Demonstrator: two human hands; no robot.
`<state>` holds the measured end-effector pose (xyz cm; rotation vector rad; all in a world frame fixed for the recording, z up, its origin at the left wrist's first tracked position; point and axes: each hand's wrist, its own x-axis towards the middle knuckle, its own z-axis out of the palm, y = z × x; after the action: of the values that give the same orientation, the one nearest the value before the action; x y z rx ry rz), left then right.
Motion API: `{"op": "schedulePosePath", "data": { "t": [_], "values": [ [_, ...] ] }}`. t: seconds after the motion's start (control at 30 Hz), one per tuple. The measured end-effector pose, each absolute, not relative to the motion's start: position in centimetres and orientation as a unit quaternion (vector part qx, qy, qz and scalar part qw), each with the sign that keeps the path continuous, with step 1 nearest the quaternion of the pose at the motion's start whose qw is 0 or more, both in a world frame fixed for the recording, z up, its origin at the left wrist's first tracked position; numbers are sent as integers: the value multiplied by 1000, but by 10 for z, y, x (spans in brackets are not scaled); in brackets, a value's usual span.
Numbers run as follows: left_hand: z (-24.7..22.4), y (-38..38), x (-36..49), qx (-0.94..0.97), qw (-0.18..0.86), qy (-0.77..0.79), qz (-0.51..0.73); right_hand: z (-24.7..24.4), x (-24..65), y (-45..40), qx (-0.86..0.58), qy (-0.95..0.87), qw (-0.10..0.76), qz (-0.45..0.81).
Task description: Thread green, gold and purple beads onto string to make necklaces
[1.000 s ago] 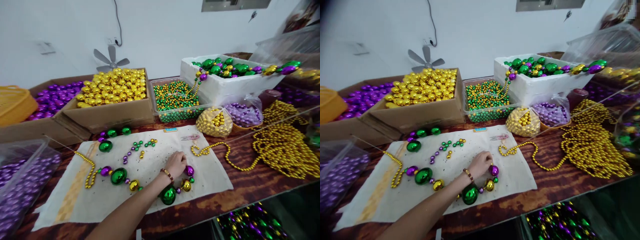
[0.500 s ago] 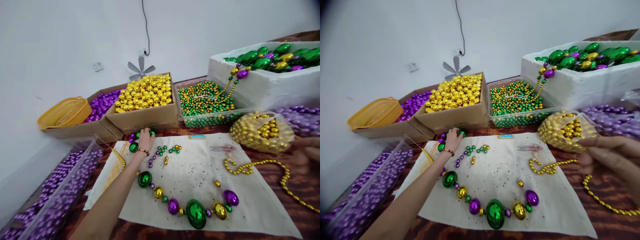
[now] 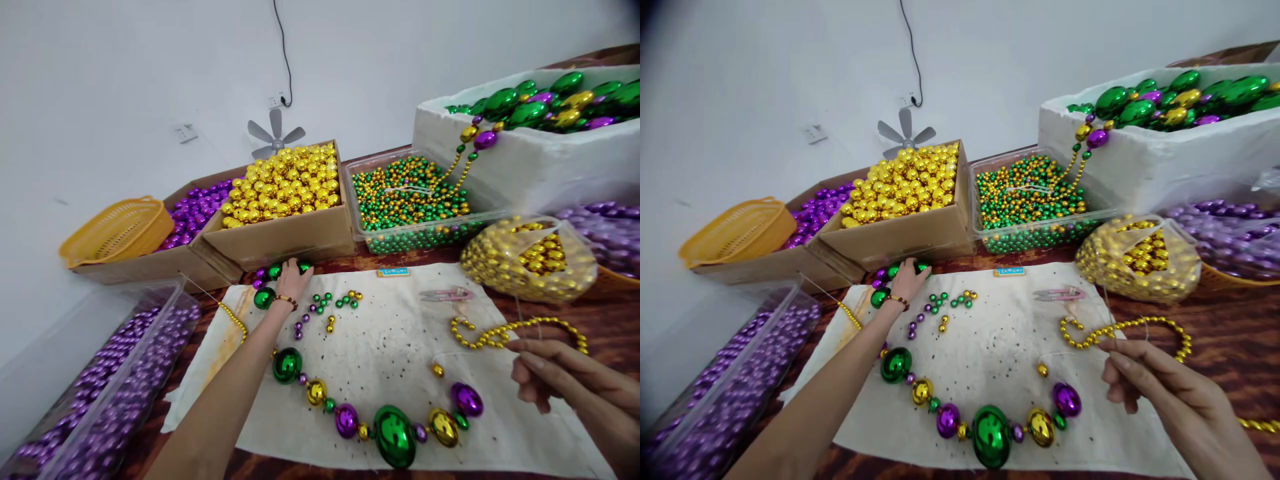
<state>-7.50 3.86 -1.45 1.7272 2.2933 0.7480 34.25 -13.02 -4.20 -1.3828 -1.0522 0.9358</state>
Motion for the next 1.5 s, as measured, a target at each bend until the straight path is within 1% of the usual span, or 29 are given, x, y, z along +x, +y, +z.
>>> {"op": "schedulePosePath", "data": {
  "t": [0.07,0.13,0.2,0.23,0.27,0.33,0.43,0.53,0.7,0.8,0.97,1.03,1.17,1.33,1.5],
  "values": [
    [-8,28,-64,591,132,745,280,-46,347,-133,-563,-452,515,462],
    [-1,10,-45,597,253,677,348,-44,344,-133,-545,-459,504,489],
    [5,-12,-18,579,410,566,420,-39,334,-131,-524,-472,505,498],
    [7,-23,-2,566,470,514,441,-37,327,-129,-512,-478,503,506],
    [8,-35,14,557,513,473,450,-34,320,-127,-500,-483,504,512],
    [7,-55,46,547,565,423,450,-32,305,-122,-482,-487,503,526],
    [1,-75,89,557,587,400,430,-32,288,-115,-472,-471,510,543],
    [-4,-84,117,580,582,412,394,-34,280,-113,-471,-456,518,549],
    [-5,-87,134,612,532,453,371,-43,282,-113,-479,-454,533,529],
    [-8,-86,136,592,539,453,392,-49,286,-113,-494,-468,536,500],
    [-9,-83,131,513,661,400,375,-54,294,-111,-500,-474,547,476],
    [-5,-78,126,471,690,380,396,-53,299,-114,-497,-466,554,478],
    [7,-62,115,361,726,340,477,-56,309,-129,-509,-471,548,468],
    [20,-43,104,229,768,291,523,-61,308,-158,-511,-545,512,423],
    [27,-34,100,138,779,277,545,-64,300,-175,-487,-573,508,420]
  ]
}}
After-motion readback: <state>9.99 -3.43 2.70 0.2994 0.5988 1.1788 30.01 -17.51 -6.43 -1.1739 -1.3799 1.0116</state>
